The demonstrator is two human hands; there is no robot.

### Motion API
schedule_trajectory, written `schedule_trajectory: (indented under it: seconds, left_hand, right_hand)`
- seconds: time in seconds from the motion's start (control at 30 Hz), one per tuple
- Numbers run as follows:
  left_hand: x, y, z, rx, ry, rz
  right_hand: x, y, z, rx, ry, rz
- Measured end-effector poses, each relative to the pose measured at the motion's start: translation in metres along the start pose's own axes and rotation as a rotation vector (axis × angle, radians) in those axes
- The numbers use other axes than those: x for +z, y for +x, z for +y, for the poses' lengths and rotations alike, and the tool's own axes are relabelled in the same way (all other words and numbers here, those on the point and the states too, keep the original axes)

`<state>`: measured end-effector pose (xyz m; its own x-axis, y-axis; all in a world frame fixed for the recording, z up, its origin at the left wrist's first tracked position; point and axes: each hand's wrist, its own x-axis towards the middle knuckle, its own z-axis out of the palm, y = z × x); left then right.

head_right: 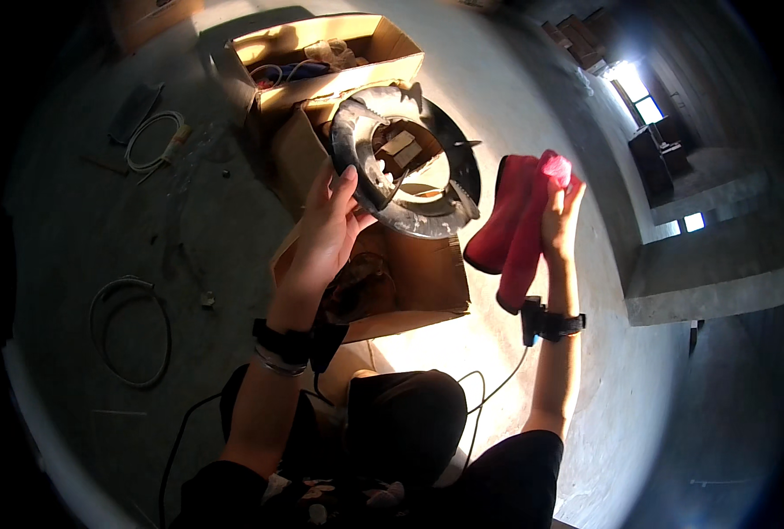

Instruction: The person removes a grey electronic component and a circular metal part from a cardboard box, wipes them with a pink cloth, and handles a coiled flexible metal conduit.

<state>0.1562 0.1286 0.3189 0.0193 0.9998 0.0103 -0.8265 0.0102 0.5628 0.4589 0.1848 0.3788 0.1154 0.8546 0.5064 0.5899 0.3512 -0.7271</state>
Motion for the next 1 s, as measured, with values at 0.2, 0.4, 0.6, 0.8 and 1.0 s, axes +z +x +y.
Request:
schedule_trajectory:
  seconds: [0.2, 0.4, 0.6, 0.8, 1.0]
  left_hand:
    - [-0.019, 0.002, 0.0, 0.036, 0.245, 0.057]
    - [-0.014, 0.0, -0.006, 0.043, 0.232, 0.037]
    - [-0.022, 0.003, -0.008, 0.06, 0.24, 0.046]
    - [-0.033, 0.007, 0.002, 0.094, 0.259, 0.062]
    - [-0.03, 0.007, -0.004, 0.095, 0.233, 0.077]
  right_hand:
    - [0.056, 0.004, -0.131, -0.556, -0.466, -0.242]
    - [0.126, -0.006, -0.129, -0.714, -0.72, -0.59]
    - [0.169, -0.019, -0.11, -0.667, -0.627, -0.579]
    - [0.166, -0.021, -0.119, -0.456, -0.238, -0.802]
    - [0.167, -0.02, -0.106, -0.585, -0.303, -0.754]
